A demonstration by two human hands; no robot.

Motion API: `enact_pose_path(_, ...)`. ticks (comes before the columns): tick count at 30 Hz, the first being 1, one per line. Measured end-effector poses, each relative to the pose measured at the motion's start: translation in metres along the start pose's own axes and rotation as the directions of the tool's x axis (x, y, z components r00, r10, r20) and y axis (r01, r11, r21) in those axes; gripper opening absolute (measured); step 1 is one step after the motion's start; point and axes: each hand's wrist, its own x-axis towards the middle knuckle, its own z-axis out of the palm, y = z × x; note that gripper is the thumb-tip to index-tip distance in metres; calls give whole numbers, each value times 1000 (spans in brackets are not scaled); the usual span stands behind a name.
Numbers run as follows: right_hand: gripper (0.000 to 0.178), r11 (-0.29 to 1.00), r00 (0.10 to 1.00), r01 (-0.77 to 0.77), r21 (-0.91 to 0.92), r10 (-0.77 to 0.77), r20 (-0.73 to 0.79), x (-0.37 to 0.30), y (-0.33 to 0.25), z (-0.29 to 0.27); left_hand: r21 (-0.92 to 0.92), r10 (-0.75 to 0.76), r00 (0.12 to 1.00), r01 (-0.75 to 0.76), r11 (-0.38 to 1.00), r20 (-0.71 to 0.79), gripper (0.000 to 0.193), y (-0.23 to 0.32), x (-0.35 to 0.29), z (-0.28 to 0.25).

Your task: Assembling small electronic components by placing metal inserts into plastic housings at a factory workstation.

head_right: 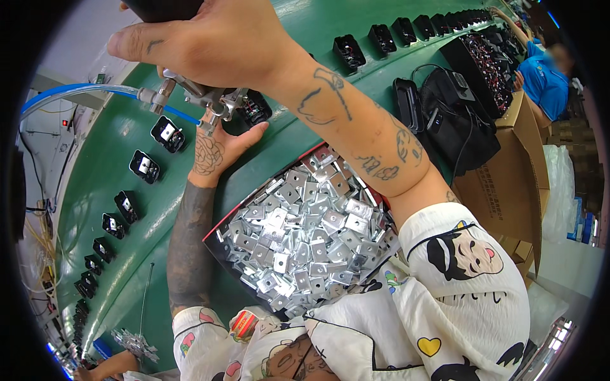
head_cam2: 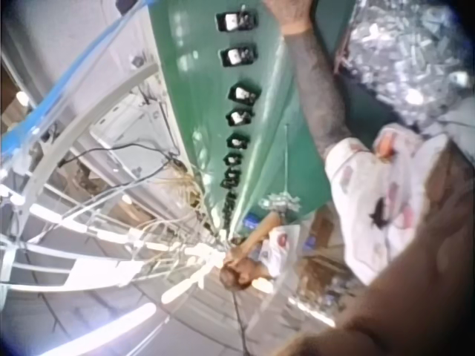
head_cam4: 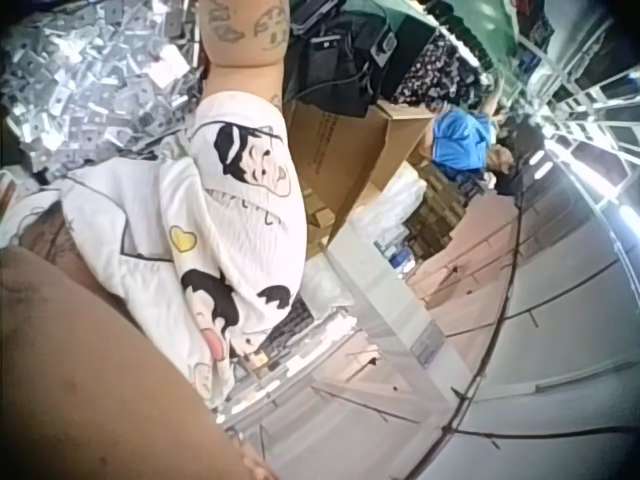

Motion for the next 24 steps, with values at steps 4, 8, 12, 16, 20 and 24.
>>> enact_pose_path(4,33,1000,1000,-20,-13,20,-9,0,-1,1,1,-6,1000,6,1000,15,52,-1,0,-1)
enact_pose_path(8,31,997,998,-58,-46,57,-38,1,-3,3,4,-11,1000,11,1000,17,52,0,0,-2)
enact_pose_path(12,30,992,994,-96,-77,91,-67,1,-5,4,-3,2,1000,-3,1000,-19,52,2,0,-2)
enact_pose_path(16,29,985,987,-138,-106,127,-97,1,-5,5,-32,-34,999,34,999,-5,52,-2,0,-2)
enact_pose_path(20,28,974,979,-180,-135,164,-122,2,-4,7,-25,-32,999,32,999,-11,52,0,0,-4)
enact_pose_path(24,28,986,990,-76,-152,56,-131,1,-8,6,-55,-52,999,53,997,5,53,2,0,-4)
